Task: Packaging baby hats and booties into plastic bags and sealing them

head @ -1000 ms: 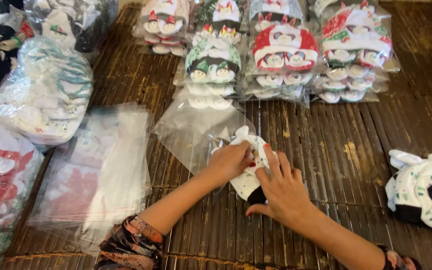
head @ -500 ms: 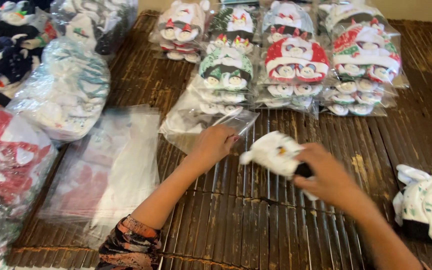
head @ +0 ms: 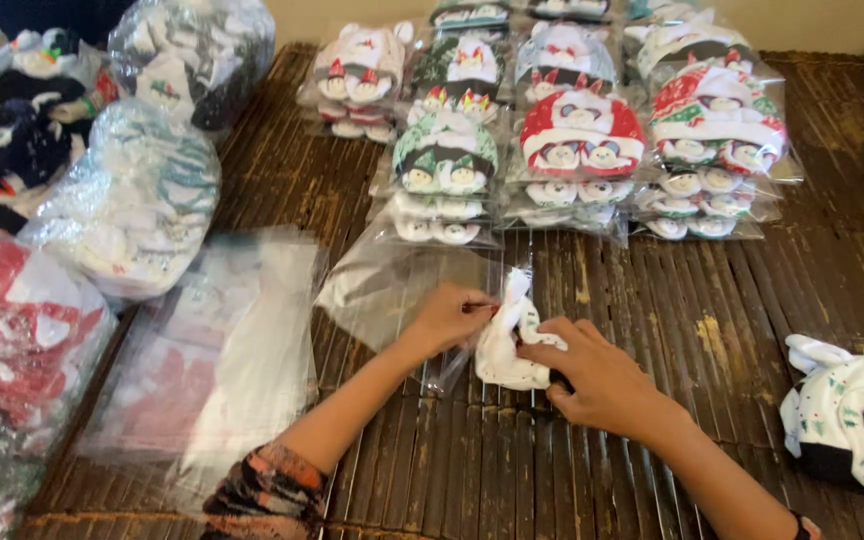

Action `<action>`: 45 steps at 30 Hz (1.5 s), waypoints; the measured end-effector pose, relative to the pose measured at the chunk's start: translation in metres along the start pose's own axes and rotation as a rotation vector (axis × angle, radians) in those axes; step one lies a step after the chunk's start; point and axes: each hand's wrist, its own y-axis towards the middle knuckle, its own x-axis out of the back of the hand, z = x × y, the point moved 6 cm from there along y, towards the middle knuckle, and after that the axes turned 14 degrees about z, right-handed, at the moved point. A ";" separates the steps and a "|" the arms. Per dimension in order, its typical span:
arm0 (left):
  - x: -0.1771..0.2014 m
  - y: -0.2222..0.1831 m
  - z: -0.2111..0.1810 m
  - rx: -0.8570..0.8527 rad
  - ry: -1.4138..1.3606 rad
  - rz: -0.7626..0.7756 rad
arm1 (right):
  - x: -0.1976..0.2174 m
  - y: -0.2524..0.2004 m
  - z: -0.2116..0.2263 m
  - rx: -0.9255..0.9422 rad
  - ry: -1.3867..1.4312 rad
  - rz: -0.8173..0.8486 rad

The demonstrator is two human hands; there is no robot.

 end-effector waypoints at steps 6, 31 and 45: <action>-0.016 -0.032 -0.074 -0.240 0.815 -0.228 | -0.006 -0.005 0.001 -0.079 -0.144 0.134; -0.044 -0.042 -0.097 -0.117 0.430 -0.043 | -0.011 0.006 0.011 0.120 0.418 -0.299; -0.062 -0.029 -0.058 -0.324 0.897 0.042 | 0.000 0.005 -0.006 -0.109 1.308 -0.231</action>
